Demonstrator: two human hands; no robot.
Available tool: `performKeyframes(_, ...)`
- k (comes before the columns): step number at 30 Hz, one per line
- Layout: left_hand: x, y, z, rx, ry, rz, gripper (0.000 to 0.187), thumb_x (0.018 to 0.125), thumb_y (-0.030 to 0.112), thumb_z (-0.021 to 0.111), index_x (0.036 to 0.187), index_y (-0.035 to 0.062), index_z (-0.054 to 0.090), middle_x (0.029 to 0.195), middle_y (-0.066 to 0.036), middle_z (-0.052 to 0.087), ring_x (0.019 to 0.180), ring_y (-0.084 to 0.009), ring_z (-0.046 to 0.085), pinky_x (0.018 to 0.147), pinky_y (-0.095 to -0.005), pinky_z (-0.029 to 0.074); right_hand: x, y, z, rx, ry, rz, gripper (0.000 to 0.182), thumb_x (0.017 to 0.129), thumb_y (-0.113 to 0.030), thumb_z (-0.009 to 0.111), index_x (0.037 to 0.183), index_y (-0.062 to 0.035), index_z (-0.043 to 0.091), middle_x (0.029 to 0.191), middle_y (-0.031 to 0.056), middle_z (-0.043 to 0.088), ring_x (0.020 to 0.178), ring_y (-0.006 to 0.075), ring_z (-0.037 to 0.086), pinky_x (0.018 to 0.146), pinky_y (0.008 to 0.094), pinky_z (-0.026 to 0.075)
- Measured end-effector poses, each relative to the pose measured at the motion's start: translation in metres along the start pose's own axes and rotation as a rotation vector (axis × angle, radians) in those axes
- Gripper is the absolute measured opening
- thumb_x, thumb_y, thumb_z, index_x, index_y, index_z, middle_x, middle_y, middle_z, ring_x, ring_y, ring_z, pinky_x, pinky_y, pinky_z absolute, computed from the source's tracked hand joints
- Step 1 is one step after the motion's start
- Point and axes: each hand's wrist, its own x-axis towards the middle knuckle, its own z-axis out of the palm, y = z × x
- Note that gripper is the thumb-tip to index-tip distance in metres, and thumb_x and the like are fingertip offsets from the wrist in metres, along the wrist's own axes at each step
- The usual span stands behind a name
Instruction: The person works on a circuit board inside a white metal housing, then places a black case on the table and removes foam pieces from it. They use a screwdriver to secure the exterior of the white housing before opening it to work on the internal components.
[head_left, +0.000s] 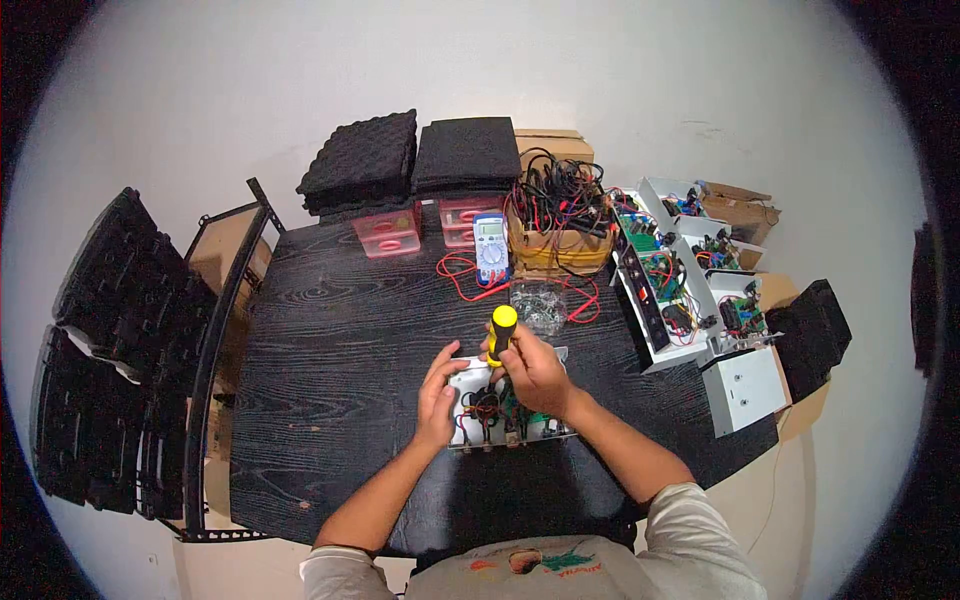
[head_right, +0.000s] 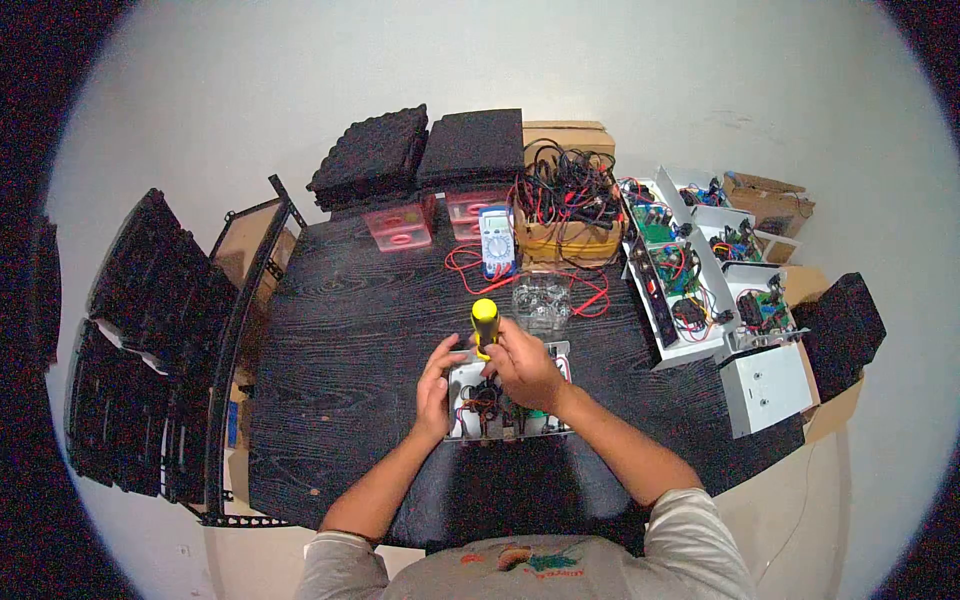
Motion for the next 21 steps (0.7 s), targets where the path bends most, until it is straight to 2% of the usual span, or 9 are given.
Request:
performKeyframes(1, 0.0, -0.001, 0.0, 0.016, 0.01, 0.019, 0.056, 0.104, 0.045, 0.043, 0.126, -0.0001, 0.065, 0.156, -0.027, 0.044, 0.145, -0.04, 0.043, 0.118, -0.0484, 0.031, 0.0, 0.0, 0.0, 0.026, 0.01, -0.008, 0.032, 0.107, -0.008, 0.046, 0.136, 0.0044, 0.049, 0.117, 0.0121, 0.065, 0.096, 0.0164, 0.068, 0.079, 0.0306, 0.06)
performKeyframes(8, 0.001, 0.002, -0.001, 0.008, -0.003, -0.007, 0.061, 0.102, 0.052, 0.044, 0.126, 0.0003, 0.066, 0.156, -0.027, 0.044, 0.146, -0.0399, 0.041, 0.119, -0.0491, 0.029, 0.0, 0.003, -0.001, 0.029, -0.008, 0.007, 0.033, 0.106, -0.005, 0.043, 0.138, 0.0042, 0.047, 0.119, 0.011, 0.063, 0.098, 0.0158, 0.066, 0.081, 0.0305, 0.061)
performKeyframes(11, 0.001, 0.004, -0.001, 0.022, -0.006, -0.018, 0.063, 0.102, 0.054, 0.044, 0.125, 0.0003, 0.066, 0.156, -0.027, 0.044, 0.146, -0.0397, 0.041, 0.12, -0.049, 0.029, 0.001, 0.007, -0.001, 0.008, -0.021, -0.018, 0.036, 0.105, -0.005, 0.046, 0.14, 0.0031, 0.046, 0.118, 0.0107, 0.063, 0.098, 0.015, 0.066, 0.08, 0.0295, 0.061)
performKeyframes(14, 0.0, -0.001, 0.0, -0.004, 0.001, -0.023, 0.063, 0.102, 0.055, 0.044, 0.126, 0.0004, 0.067, 0.156, -0.026, 0.044, 0.146, -0.0395, 0.042, 0.119, -0.0488, 0.03, 0.002, 0.003, 0.005, 0.183, 0.007, 0.019, 0.031, 0.103, -0.004, 0.053, 0.133, 0.003, 0.053, 0.117, 0.0101, 0.062, 0.098, 0.0145, 0.066, 0.08, 0.029, 0.06)
performKeyframes(17, -0.001, -0.003, 0.002, -0.048, 0.007, -0.02, 0.064, 0.102, 0.056, 0.044, 0.126, 0.0005, 0.066, 0.157, -0.026, 0.045, 0.146, -0.0396, 0.042, 0.119, -0.0487, 0.031, 0.003, -0.013, 0.002, -0.077, 0.005, -0.09, 0.031, 0.1, -0.003, 0.061, 0.131, 0.0024, 0.06, 0.116, 0.0087, 0.062, 0.098, 0.0137, 0.066, 0.08, 0.0276, 0.06)
performKeyframes(20, -0.001, -0.005, 0.0, -0.012, 0.005, -0.008, 0.066, 0.103, 0.057, 0.043, 0.127, 0.0005, 0.066, 0.157, -0.026, 0.045, 0.146, -0.0394, 0.041, 0.119, -0.0484, 0.031, 0.007, 0.007, -0.009, -0.217, -0.096, -0.187, 0.033, 0.099, -0.002, 0.064, 0.131, 0.0012, 0.064, 0.116, 0.0082, 0.063, 0.097, 0.0125, 0.067, 0.08, 0.0264, 0.061)
performKeyframes(21, -0.001, -0.005, 0.0, 0.004, 0.002, -0.005, 0.067, 0.103, 0.059, 0.042, 0.127, 0.0004, 0.066, 0.157, -0.026, 0.045, 0.147, -0.0394, 0.041, 0.119, -0.0483, 0.03, 0.007, 0.007, -0.009, -0.049, -0.092, -0.115, 0.036, 0.099, -0.002, 0.062, 0.135, 0.0004, 0.061, 0.117, 0.0084, 0.063, 0.098, 0.0126, 0.067, 0.08, 0.0266, 0.061)
